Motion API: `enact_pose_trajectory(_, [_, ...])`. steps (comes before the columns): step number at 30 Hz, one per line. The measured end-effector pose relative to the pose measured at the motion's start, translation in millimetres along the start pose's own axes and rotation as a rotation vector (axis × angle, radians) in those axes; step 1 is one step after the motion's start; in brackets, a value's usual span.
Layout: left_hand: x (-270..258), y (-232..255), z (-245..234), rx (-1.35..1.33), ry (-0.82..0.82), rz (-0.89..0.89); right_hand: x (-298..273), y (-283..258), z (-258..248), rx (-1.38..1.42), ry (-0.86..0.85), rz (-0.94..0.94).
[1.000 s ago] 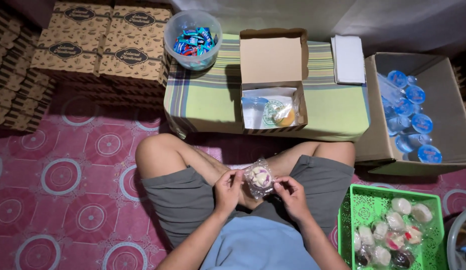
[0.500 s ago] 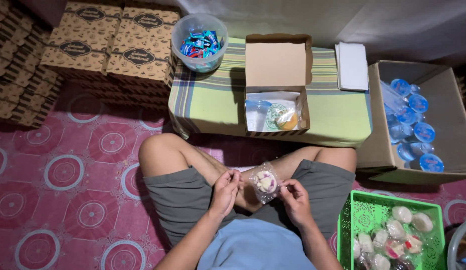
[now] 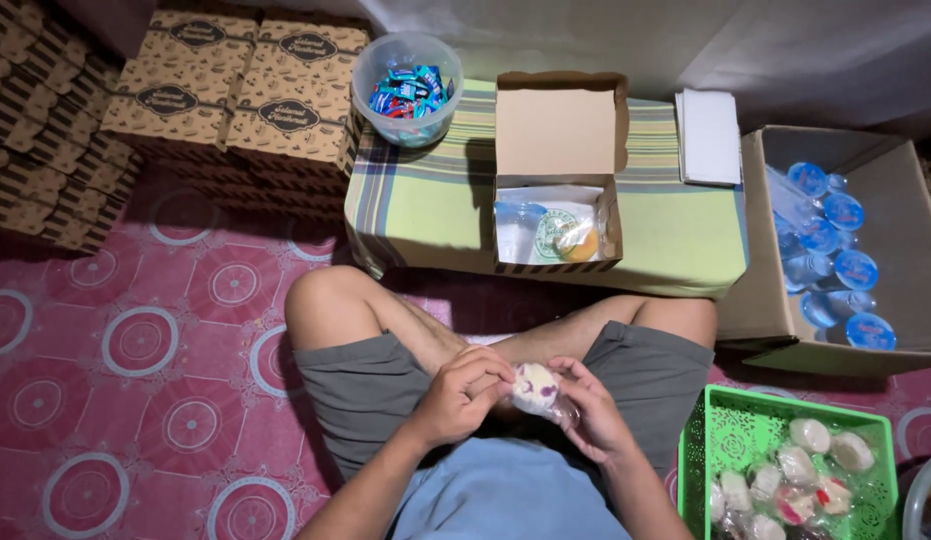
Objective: A person is seen packing various snacks into a cardboard box, including lining it with paper and arranging the items inside.
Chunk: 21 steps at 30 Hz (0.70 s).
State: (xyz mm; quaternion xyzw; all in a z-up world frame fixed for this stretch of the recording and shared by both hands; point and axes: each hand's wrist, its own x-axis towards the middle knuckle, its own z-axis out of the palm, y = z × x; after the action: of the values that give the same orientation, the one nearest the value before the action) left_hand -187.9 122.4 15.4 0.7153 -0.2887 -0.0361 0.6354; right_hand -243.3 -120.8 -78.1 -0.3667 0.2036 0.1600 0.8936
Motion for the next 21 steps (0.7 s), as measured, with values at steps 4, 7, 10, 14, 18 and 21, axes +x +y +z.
enact_pose_trajectory(4, [-6.0, -9.9, 9.6, -0.035, 0.038, -0.119, -4.1, -1.0, 2.6, -0.051, -0.041, -0.047])
enact_pose_trajectory(7, [-12.9, -30.6, 17.7, -0.401, 0.101, -0.291, -10.5, -3.1, 0.3, -0.227, -0.266, -0.076])
enact_pose_trajectory(10, [-13.2, -39.5, 20.8, -0.495, 0.158, -0.354, -16.8, -5.5, 14.4, -0.733, -0.202, -0.442])
enact_pose_trajectory(14, [-10.0, -34.5, 21.9, -0.439, 0.197, -0.362, -19.5, -4.2, 34.8, -0.719, -0.085, -0.746])
enact_pose_trajectory(18, [-5.0, -21.9, 19.4, -0.305, 0.243, -0.365, -17.4, -8.4, 40.2, -0.657, 0.107, -0.651])
enact_pose_trajectory(21, [-3.3, -18.3, 13.4, -0.247, 0.237, -0.391, -17.4, -11.9, 47.8, -0.641, 0.145, -0.61])
